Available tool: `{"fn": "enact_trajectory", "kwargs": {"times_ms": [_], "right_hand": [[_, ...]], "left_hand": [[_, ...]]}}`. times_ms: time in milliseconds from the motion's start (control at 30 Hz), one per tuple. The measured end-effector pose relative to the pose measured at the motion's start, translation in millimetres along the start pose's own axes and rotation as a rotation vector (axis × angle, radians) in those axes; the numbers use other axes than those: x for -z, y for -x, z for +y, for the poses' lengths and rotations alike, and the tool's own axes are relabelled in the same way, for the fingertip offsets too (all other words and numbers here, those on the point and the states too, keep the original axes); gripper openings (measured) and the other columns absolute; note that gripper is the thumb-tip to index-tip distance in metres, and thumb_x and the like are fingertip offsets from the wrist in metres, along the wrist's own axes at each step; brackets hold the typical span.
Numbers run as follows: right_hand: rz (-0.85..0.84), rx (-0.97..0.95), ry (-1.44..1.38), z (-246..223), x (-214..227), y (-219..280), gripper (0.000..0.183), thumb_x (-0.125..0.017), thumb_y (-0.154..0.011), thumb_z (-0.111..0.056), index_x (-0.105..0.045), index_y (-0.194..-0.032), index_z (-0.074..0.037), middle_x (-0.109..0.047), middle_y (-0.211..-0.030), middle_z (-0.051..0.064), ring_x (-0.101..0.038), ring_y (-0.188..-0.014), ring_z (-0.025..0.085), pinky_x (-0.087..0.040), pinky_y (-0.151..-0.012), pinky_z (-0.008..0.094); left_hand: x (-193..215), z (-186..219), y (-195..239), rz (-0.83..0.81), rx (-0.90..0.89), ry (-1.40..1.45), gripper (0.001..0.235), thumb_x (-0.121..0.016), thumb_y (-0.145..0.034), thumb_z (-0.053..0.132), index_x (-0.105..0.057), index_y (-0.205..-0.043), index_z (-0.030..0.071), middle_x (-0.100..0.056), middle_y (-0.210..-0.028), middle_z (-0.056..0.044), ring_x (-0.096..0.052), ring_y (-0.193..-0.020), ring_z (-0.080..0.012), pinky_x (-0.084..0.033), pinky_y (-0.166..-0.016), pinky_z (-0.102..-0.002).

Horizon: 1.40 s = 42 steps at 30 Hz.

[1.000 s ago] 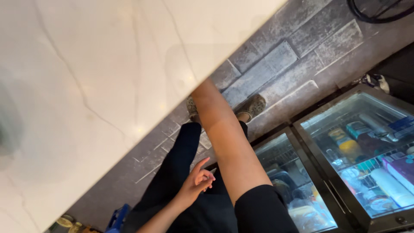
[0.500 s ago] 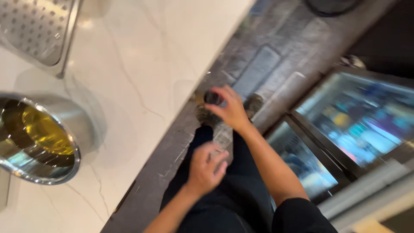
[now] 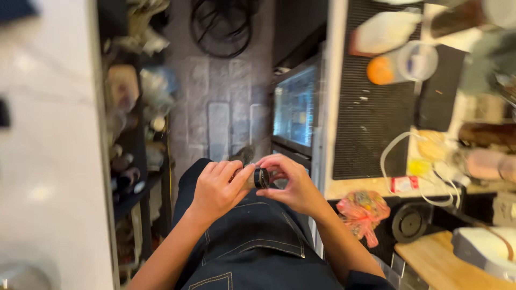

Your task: The person prepares a beverage by adding ingredients from squeeze bottles into a plastic cup containing orange slices. They then use a hand pump to add liquid, wash their hands, and use an immersion blender to mix the contents of the cup.

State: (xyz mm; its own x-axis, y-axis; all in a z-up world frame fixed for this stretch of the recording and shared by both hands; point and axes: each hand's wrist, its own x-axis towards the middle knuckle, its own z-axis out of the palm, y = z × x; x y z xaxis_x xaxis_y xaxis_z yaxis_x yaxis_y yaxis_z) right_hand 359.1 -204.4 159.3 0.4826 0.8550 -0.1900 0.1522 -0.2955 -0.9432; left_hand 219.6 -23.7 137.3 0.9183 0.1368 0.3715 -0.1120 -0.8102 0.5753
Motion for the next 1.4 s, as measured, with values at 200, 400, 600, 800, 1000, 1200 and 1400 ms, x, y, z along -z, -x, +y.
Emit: {"fn": "enact_trajectory", "kwargs": {"times_ms": [200, 400, 600, 800, 1000, 1200, 1400], "right_hand": [[0.361, 0.088, -0.168, 24, 70, 34, 0.057, -0.093, -0.074, -0.007, -0.057, -0.117, -0.005, -0.062, -0.126, 0.01, -0.064, -0.113, 0.018, -0.058, -0.093, 0.032], [0.85, 0.158, -0.895, 90, 92, 37, 0.044, -0.08, -0.09, -0.013, -0.055, -0.125, -0.003, -0.062, -0.125, 0.012, -0.063, -0.116, 0.02, -0.054, -0.096, 0.034], [1.343, 0.262, -1.163, 114, 129, 15, 0.038, -0.068, -0.099, -0.025, -0.058, -0.125, 0.002, -0.068, -0.116, 0.015, -0.067, -0.105, 0.023, -0.057, -0.085, 0.037], [1.527, -0.142, -0.219, 104, 169, -7, 0.035, -0.069, -0.104, -0.014, -0.061, -0.132, 0.006, -0.065, -0.112, 0.012, -0.063, -0.103, 0.016, -0.053, -0.091, 0.031], [1.79, -0.139, -0.685, 117, 190, -20, 0.037, -0.052, -0.11, -0.024, -0.06, -0.129, 0.007, -0.069, -0.097, 0.012, -0.069, -0.083, 0.019, -0.059, -0.077, 0.033], [1.895, -0.06, -0.717, 115, 206, -39, 0.04, -0.047, -0.112, -0.028, -0.056, -0.133, 0.005, -0.066, -0.114, 0.016, -0.068, -0.099, 0.023, -0.059, -0.083, 0.038], [1.73, -0.348, 0.28, 88, 219, -54, 0.06, -0.042, -0.112, -0.049, -0.044, -0.15, -0.002, -0.052, -0.152, 0.02, -0.046, -0.148, 0.037, -0.032, -0.123, 0.051]], "left_hand": [[-47, 23, -111, -0.116, -0.183, 0.2, 0.057, -0.086, -0.064, 0.02, -0.068, -0.118, 0.01, -0.063, -0.101, -0.005, -0.065, -0.088, -0.0258, -0.051, -0.072, -0.039], [-125, 33, -197, -0.39, -0.084, 0.727, 0.05, -0.089, -0.076, 0.018, -0.066, -0.118, 0.004, -0.06, -0.11, -0.011, -0.066, -0.092, -0.0272, -0.056, -0.076, -0.033], [-200, 37, -293, -0.681, -0.21, 0.888, 0.059, -0.087, -0.08, 0.015, -0.065, -0.134, 0.005, -0.057, -0.105, -0.011, -0.064, -0.093, -0.0267, -0.055, -0.081, -0.035], [-236, 39, -368, -0.888, -0.386, 0.811, 0.059, -0.087, -0.078, 0.019, -0.067, -0.133, 0.007, -0.056, -0.099, -0.009, -0.062, -0.086, -0.0254, -0.053, -0.074, -0.035], [-269, 34, -390, -1.088, -0.146, 0.947, 0.053, -0.081, -0.084, 0.012, -0.064, -0.134, 0.006, -0.06, -0.11, -0.008, -0.066, -0.09, -0.0191, -0.056, -0.075, -0.031], [-313, 30, -365, -1.193, 0.365, 1.396, 0.045, -0.068, -0.098, 0.008, -0.049, -0.137, -0.003, -0.066, -0.118, -0.011, -0.064, -0.108, -0.0153, -0.054, -0.092, -0.029], [-315, 38, -354, -1.132, 0.791, 1.638, 0.028, -0.053, -0.099, 0.024, -0.047, -0.117, 0.004, -0.066, -0.087, -0.014, -0.067, -0.066, -0.0207, -0.058, -0.059, -0.035]]}}
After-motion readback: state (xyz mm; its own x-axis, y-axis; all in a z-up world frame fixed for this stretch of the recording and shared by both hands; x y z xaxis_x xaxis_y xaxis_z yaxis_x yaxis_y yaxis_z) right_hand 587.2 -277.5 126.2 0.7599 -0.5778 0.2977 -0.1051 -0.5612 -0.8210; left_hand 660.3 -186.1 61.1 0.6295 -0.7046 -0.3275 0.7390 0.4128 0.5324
